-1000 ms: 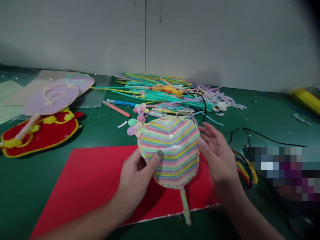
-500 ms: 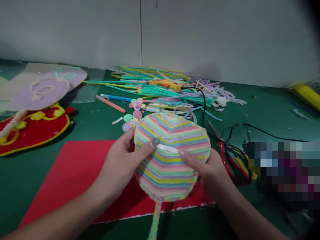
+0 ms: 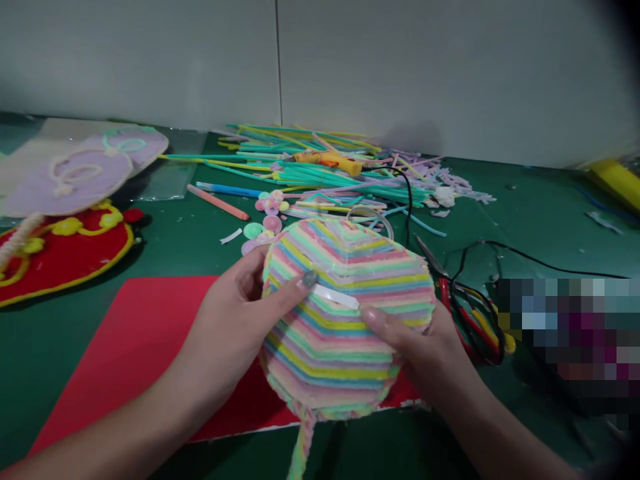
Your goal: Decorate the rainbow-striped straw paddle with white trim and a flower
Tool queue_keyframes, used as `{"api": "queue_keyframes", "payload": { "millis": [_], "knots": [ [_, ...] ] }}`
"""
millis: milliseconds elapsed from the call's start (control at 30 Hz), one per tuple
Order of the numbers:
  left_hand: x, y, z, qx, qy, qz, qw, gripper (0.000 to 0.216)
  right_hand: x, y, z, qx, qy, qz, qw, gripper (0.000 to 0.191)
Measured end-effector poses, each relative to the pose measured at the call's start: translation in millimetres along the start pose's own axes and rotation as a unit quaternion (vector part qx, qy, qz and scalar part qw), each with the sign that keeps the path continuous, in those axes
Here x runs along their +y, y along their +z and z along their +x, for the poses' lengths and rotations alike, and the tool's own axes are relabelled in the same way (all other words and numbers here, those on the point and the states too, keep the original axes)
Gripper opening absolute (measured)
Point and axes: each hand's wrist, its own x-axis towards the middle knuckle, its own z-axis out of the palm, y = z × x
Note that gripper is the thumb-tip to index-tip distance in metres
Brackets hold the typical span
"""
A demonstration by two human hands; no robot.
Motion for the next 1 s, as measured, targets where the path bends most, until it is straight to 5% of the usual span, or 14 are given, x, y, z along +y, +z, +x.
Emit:
{"api": "queue_keyframes", "payload": {
  "millis": [467,900,1000],
  "knots": [
    [4.6,-0.3,-5.3,-0.009,-0.03,-0.014,0.999,0.047,-3.9,7.2,-1.9,0.052,0.016,0.049,0.997,0.051],
    [3.0,0.7,-3.7,-0.02,-0.005,0.017,1.0,0.04,-1.3,5.8,-0.8,0.049,-0.004,0.043,0.998,0.029],
    [4.1,0.1,-5.5,0.018,0.057,0.103,0.993,0.04,0.4,6.0,0.6,0.057,-0.019,0.031,0.998,0.024]
  ]
}}
